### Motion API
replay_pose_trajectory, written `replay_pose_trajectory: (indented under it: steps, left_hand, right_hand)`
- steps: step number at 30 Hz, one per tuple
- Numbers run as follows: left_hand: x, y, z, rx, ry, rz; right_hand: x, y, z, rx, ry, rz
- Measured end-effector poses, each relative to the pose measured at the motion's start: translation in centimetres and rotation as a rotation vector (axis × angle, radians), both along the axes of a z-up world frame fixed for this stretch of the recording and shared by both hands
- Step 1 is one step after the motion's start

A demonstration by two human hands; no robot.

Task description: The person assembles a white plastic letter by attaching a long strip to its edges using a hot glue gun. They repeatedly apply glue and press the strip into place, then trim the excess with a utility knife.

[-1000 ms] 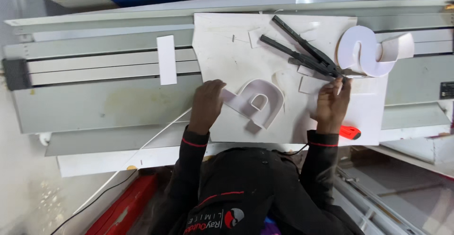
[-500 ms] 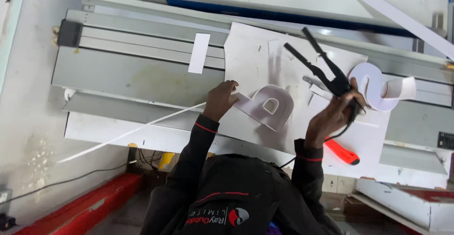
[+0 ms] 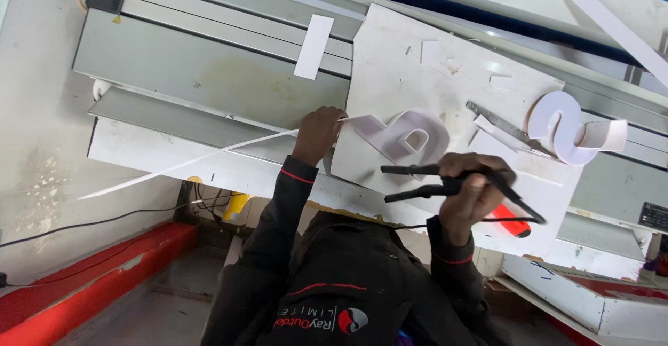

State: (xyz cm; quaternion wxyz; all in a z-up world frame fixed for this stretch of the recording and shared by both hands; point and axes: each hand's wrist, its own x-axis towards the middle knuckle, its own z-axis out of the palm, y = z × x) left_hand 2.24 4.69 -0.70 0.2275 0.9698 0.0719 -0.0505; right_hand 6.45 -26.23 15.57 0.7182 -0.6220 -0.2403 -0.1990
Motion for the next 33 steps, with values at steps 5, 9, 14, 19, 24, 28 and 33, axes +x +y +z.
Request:
replay_pose_trajectory:
  steps: [5,9,14,19,24,28,33]
  left_hand:
    - [0.1,-0.7,0.0,0.089,-0.107,-0.007]
    - [1.0,-1.3,0.3,0.128,-0.160,-0.037]
    - [1.8,-2.3,0.0,0.017,-0.127,0.020]
    - [2.5,-3.2,0.1,-0.061,-0.055,0.091]
    - [2.3,-3.6,0.8,-0.158,-0.035,0.182]
    - [2.1,-3.4,2.1,-0.073,-0.021,0.191]
    - [2.1,-3.4,2.1,-0.044,-0.039,0.155]
  right_hand:
    - [-1.5,3.6,-0.6,-0.090,-0.003,0.180]
    - [-3.5,4.6,-2.6,-0.220,0.291,0.230]
    - [-1.3,4.8,0.8,0.116,0.121,0.341]
    - [4.6,9.6,0.9,0.210,-0.088,0.410]
    - [7.4,13.4,-4.2,0.085,-0.084,0.461]
    - [7.7,15.4,-4.8,0.052,-0.123,0.550]
    - [8.2,16.5,-6.4,0.030,-0.109,0.566]
